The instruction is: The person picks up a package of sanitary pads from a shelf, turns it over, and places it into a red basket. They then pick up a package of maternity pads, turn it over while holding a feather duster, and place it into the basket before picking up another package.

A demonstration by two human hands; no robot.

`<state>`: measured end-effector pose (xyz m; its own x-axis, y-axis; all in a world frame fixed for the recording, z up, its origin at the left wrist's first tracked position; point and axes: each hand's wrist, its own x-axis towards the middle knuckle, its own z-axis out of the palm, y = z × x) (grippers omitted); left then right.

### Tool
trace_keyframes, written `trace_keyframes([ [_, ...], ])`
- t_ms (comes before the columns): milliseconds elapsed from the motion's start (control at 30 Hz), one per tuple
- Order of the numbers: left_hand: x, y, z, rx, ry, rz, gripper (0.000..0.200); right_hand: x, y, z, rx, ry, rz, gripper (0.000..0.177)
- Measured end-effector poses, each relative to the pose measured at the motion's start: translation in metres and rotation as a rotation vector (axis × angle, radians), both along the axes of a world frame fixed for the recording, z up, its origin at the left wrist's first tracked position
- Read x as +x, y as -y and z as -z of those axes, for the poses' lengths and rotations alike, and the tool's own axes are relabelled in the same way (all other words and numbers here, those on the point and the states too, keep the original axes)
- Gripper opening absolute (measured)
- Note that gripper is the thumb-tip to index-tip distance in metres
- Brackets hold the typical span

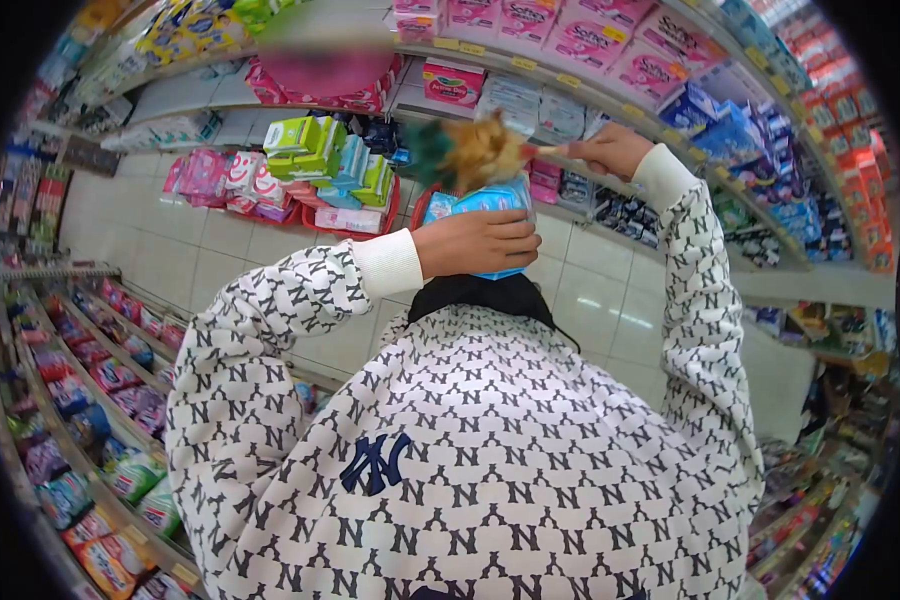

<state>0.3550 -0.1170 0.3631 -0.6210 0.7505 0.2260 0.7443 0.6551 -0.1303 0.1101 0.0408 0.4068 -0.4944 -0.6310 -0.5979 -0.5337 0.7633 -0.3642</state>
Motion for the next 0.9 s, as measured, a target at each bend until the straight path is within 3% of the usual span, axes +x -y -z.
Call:
trace_keyframes([
  [67,-0.002,0.001,-0.003,0.017,0.028,-0.004,0.044,0.018,0.004,-0.005,0.146,0.076,-0.058,0.064],
  [100,-0.002,0.004,-0.004,0.037,0.064,0.004,0.046,0.011,-0.001,0.018,0.139,-0.036,-0.002,0.061],
  [133,-0.002,0.006,-0.005,0.058,0.104,0.013,0.048,0.003,-0.017,0.047,0.101,-0.249,0.03,0.061],
  [200,0.001,0.017,-0.009,0.29,0.309,-0.186,0.06,-0.015,-0.054,0.09,0.039,-0.697,0.089,0.064],
  [267,0.006,0.036,-0.011,0.521,0.5,-0.41,0.073,-0.019,-0.077,0.105,-0.099,-0.367,0.276,0.061],
  [333,0.023,0.054,0.006,0.65,0.426,-0.671,0.076,0.028,-0.088,0.09,-0.431,-0.058,0.539,0.054],
  [400,0.038,0.06,0.027,0.905,0.449,-0.864,0.077,0.08,-0.092,0.119,-0.792,-0.024,0.582,0.049],
  [467,0.049,0.056,0.039,1.287,0.571,-0.98,0.077,0.133,-0.078,0.113,-0.884,0.125,0.506,0.056],
  [500,0.048,0.047,0.04,1.551,0.649,-0.911,0.081,0.135,-0.074,0.113,-0.799,0.106,0.493,0.055],
  [567,0.046,0.035,0.034,1.567,0.599,-0.872,0.081,0.143,-0.072,0.11,-0.619,0.072,0.47,0.055],
  [667,0.042,0.031,0.035,1.524,0.506,-0.879,0.08,0.111,-0.087,0.111,-0.266,-0.202,0.572,0.054],
  [767,0.039,0.028,0.028,1.639,0.455,-0.866,0.079,0.104,-0.099,0.114,-0.575,-0.058,0.704,0.056],
  [867,0.033,0.026,0.025,1.744,0.388,-0.784,0.076,0.121,-0.1,0.107,-0.721,0.059,0.523,0.056],
  [900,0.034,0.025,0.022,1.729,0.36,-0.76,0.075,0.119,-0.101,0.105,-0.687,-0.035,0.565,0.054],
])
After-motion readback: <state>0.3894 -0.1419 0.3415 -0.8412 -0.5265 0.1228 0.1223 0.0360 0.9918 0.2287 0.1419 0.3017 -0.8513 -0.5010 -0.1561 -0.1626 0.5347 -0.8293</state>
